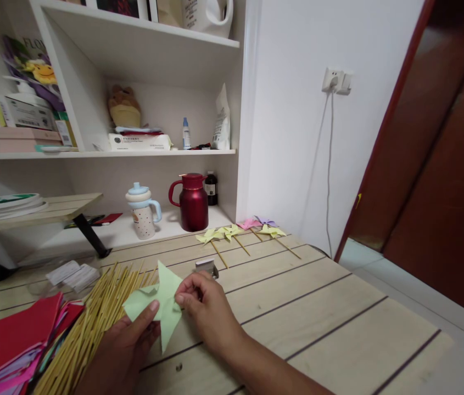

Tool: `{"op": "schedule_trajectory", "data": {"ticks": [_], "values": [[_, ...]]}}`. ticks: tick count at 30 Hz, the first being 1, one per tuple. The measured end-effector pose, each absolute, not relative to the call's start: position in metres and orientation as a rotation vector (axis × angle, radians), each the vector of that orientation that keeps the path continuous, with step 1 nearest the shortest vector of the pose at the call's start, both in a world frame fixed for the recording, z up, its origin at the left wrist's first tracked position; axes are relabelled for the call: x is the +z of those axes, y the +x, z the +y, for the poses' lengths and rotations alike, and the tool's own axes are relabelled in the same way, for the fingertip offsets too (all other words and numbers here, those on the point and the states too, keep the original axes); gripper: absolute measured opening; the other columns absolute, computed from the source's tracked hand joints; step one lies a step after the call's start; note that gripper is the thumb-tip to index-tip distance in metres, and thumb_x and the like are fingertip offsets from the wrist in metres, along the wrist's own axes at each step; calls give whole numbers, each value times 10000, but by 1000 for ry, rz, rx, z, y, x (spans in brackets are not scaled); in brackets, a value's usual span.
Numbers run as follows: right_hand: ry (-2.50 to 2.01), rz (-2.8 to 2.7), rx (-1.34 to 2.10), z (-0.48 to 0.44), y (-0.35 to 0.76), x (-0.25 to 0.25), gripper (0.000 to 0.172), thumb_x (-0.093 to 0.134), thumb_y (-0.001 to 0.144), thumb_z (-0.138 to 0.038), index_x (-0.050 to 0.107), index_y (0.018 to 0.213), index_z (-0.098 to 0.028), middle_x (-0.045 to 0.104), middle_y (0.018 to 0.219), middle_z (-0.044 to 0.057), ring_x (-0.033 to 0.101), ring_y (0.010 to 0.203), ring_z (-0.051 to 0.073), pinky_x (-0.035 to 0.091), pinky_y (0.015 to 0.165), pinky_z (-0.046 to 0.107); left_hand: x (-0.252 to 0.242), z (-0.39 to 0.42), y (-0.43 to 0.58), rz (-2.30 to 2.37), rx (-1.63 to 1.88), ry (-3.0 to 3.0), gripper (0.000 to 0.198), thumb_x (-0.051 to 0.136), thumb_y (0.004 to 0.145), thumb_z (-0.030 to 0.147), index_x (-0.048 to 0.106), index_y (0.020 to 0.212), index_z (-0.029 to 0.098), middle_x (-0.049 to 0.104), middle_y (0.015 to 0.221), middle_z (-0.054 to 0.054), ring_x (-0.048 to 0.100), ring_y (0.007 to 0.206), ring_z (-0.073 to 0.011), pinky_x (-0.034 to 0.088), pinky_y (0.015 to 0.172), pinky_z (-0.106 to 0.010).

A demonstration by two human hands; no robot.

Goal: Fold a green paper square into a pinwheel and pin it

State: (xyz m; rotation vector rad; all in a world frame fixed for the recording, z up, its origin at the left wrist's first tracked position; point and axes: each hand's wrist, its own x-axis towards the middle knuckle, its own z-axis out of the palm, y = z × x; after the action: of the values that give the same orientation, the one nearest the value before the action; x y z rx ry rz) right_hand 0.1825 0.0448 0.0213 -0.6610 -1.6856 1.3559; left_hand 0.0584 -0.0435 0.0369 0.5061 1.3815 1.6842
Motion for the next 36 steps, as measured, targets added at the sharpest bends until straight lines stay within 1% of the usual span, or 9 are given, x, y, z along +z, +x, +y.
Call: {"op": "schedule_trajectory", "data": {"ticks": [5, 10, 14, 17, 20, 24, 30, 33, 36], "values": [[-614, -1690, 1467, 48, 182, 16, 157, 591, 835, -232, 727, 913, -221, 517, 884, -1, 473, 527, 63, 380, 485, 223, 26, -41, 54, 1235, 1696, 464, 189, 815, 613, 300, 733, 746, 194, 667, 631, 4, 597, 596, -153, 508, 586, -252], [-606, -1732, 1532, 50, 181, 14, 179, 615, 808, -230, 744, 929, -200, 535, 772, -15, 489, 481, 46, 349, 428, 183, 13, -39, 49, 1156, 1695, 398, 208, 810, 660, 313, 706, 806, 208, 720, 821, -16, 654, 744, -163, 540, 692, -263], [-670, -1736, 1505, 53, 185, 19, 220, 556, 814, -252, 754, 876, -178, 556, 896, 24, 531, 481, 46, 359, 373, 166, 14, -39, 48, 1156, 1698, 357, 225, 845, 605, 230, 674, 744, 186, 676, 695, 11, 613, 622, -121, 526, 623, -234], [-707, -1751, 1598, 57, 189, 23, 252, 514, 800, -246, 745, 856, -163, 567, 671, -5, 520, 439, 73, 372, 354, 163, 19, -39, 49, 1113, 1682, 282, 225, 856, 576, 199, 645, 653, 192, 613, 585, 38, 586, 570, -108, 510, 588, -215], [-725, -1747, 1675, 59, 191, 24, 249, 525, 779, -229, 731, 905, -168, 520, 468, -48, 526, 402, 95, 368, 365, 164, 21, -38, 51, 1072, 1612, 334, 199, 845, 607, 250, 681, 705, 196, 647, 625, 17, 625, 619, -141, 524, 630, -246], [-644, -1714, 1702, 57, 191, 25, 214, 609, 757, -231, 720, 930, -173, 586, 546, -36, 575, 416, 92, 365, 396, 173, 21, -39, 53, 1043, 1537, 501, 264, 795, 677, 358, 719, 869, 193, 725, 788, -42, 678, 760, -214, 522, 660, -289], [-596, -1781, 1580, 52, 196, 34, 148, 707, 753, -260, 770, 868, -193, 581, 650, -21, 522, 468, 72, 316, 420, 185, 22, -40, 51, 1190, 1553, 507, 209, 792, 665, 339, 715, 774, 177, 702, 675, -27, 627, 606, -166, 478, 581, -268], [-554, -1784, 1562, 52, 199, 36, 152, 733, 748, -281, 787, 878, -224, 551, 826, -4, 522, 528, 71, 337, 447, 202, 20, -40, 48, 1144, 1559, 561, 201, 778, 684, 312, 735, 836, 188, 724, 745, -32, 655, 714, -179, 497, 658, -266], [-516, -1837, 1454, 54, 200, 35, 132, 764, 738, -271, 798, 864, -254, 500, 831, -4, 508, 676, 116, 382, 557, 228, 17, -39, 48, 1150, 1573, 575, 252, 794, 669, 310, 740, 870, 168, 737, 847, -56, 667, 822, -198, 508, 719, -271]]}}
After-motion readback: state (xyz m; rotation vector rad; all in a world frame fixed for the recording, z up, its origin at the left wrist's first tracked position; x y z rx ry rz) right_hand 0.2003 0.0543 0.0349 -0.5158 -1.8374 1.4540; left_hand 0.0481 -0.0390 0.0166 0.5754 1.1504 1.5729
